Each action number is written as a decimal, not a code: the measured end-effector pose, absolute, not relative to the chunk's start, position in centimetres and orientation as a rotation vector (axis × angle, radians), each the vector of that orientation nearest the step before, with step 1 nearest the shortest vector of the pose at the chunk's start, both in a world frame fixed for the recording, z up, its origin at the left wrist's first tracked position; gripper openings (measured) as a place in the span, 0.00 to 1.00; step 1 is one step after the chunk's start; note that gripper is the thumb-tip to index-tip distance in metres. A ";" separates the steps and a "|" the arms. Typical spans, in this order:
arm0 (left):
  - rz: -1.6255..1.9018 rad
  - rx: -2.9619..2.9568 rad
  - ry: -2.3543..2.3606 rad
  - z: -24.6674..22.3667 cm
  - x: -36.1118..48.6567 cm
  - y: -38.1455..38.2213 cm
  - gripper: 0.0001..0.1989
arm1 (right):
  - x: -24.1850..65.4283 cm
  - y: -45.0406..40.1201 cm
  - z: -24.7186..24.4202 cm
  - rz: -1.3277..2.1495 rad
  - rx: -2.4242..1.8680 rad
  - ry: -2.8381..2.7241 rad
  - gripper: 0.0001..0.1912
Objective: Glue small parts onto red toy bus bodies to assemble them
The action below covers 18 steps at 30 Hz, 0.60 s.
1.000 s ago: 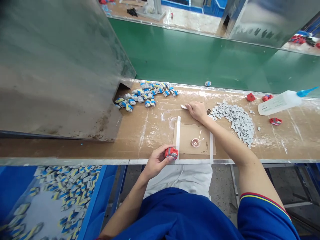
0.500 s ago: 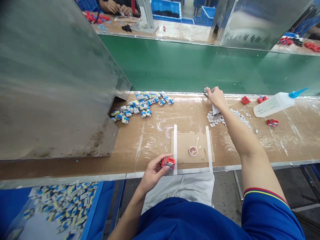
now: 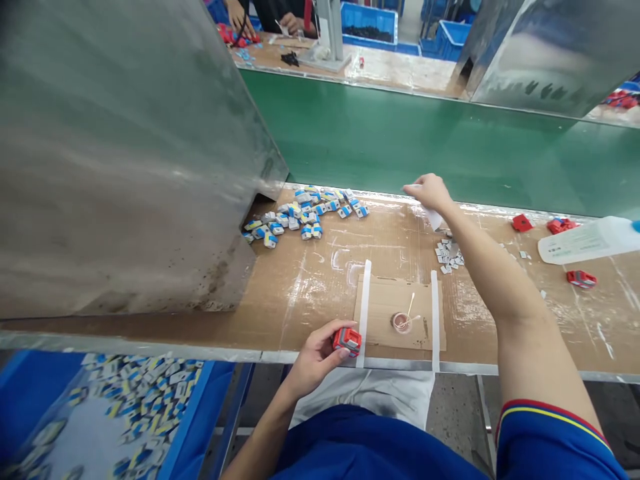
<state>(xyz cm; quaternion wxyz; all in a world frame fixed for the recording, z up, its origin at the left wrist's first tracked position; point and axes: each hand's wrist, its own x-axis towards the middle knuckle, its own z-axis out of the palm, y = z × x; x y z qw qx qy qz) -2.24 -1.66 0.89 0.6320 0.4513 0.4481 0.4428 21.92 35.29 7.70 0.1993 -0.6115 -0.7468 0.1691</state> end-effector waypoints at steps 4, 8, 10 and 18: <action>1.022 1.023 0.999 0.7 -2.1 -1.6 0.24 | 16.1 33.8 8.8 0.610 -1.457 -2.359 0.23; 1.047 1.005 0.974 0.4 -1.9 -1.6 0.25 | 12.1 32.4 8.2 0.469 -1.318 -2.414 0.30; 1.046 0.991 0.955 0.3 -1.9 -1.7 0.26 | 12.1 32.0 7.7 0.409 -1.327 -2.383 0.31; 1.052 1.028 0.946 0.0 -1.7 -1.6 0.25 | 20.2 29.8 6.6 0.230 -1.394 -1.935 0.30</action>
